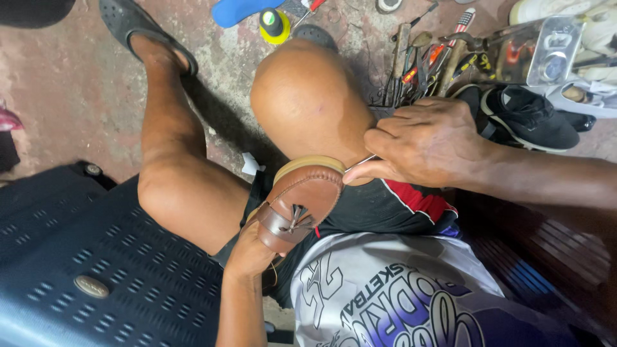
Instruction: The person is sewing a brown leather shoe using a needle and thread. They repeatedly push the needle through the shoe's upper and pull the thread to create stitches. The person holds the shoe in their left hand and manipulates the needle with their right hand throughout the clip.
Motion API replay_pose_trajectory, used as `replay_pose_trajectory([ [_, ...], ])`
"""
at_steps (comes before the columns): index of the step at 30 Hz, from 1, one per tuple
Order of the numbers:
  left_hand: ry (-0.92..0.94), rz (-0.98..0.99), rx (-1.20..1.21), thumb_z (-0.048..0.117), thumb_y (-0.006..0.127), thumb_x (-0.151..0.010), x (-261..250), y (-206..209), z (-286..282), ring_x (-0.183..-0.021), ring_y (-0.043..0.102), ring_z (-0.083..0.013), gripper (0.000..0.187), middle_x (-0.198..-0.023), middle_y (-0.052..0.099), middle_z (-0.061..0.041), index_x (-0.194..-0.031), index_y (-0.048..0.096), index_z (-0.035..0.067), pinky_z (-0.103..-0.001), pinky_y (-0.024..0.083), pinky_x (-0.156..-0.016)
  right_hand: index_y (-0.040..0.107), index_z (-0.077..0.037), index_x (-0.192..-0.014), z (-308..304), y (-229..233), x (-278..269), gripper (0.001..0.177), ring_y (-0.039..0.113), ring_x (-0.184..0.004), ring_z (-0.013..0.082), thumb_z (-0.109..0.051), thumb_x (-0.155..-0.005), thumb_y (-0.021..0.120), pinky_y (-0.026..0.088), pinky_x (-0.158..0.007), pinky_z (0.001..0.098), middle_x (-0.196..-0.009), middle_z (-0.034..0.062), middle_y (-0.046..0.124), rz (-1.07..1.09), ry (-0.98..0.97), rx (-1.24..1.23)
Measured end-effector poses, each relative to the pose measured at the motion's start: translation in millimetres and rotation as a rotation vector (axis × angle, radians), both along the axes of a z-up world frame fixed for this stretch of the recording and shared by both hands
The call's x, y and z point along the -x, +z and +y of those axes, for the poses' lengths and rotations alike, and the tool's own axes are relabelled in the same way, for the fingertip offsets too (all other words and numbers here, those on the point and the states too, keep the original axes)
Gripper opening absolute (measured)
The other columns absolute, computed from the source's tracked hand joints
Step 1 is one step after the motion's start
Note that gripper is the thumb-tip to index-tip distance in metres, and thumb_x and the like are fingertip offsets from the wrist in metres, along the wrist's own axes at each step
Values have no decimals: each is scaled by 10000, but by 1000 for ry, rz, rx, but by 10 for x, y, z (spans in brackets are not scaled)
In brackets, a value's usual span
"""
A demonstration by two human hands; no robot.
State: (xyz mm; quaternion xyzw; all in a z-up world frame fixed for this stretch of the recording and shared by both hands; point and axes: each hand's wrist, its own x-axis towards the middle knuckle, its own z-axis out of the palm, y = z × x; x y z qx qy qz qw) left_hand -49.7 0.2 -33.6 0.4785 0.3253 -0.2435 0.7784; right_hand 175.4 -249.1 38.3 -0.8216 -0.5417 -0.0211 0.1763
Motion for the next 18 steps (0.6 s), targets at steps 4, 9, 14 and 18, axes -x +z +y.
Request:
replay_pose_trajectory([
  [4,14,-73,63,139,712,-911,177,-67,36,-600,554,-98,302,-810,649,-60,-1137,647,-50,-239,409,-487,537,-141,-568,-33,-111,-44,641,568,-452,181,-725,-718,754,455,-447,341,-500,9,509,15,-54,50],
  [9,137,-79,251,178,657,-934,307,-24,94,-932,662,-209,474,-1132,657,-132,-1332,555,-59,-350,573,-735,509,-116,-592,-147,-226,-114,697,562,-467,216,-745,-740,770,455,-473,364,-515,23,501,66,-43,36],
  [14,82,-13,69,215,595,-917,300,453,158,-1165,655,-225,487,-1347,643,-109,-1345,597,-18,-360,593,-878,501,-120,-578,-327,-222,-298,620,499,-410,203,-671,-702,758,387,-423,384,-472,23,455,211,-117,168],
  [18,-157,-11,-767,162,606,-973,210,1033,108,-1060,716,-178,281,-1198,739,-69,-1199,708,30,-301,560,-890,467,-118,-563,-368,-190,-227,648,473,-387,192,-672,-689,778,384,-417,381,-463,3,436,273,-107,100],
])
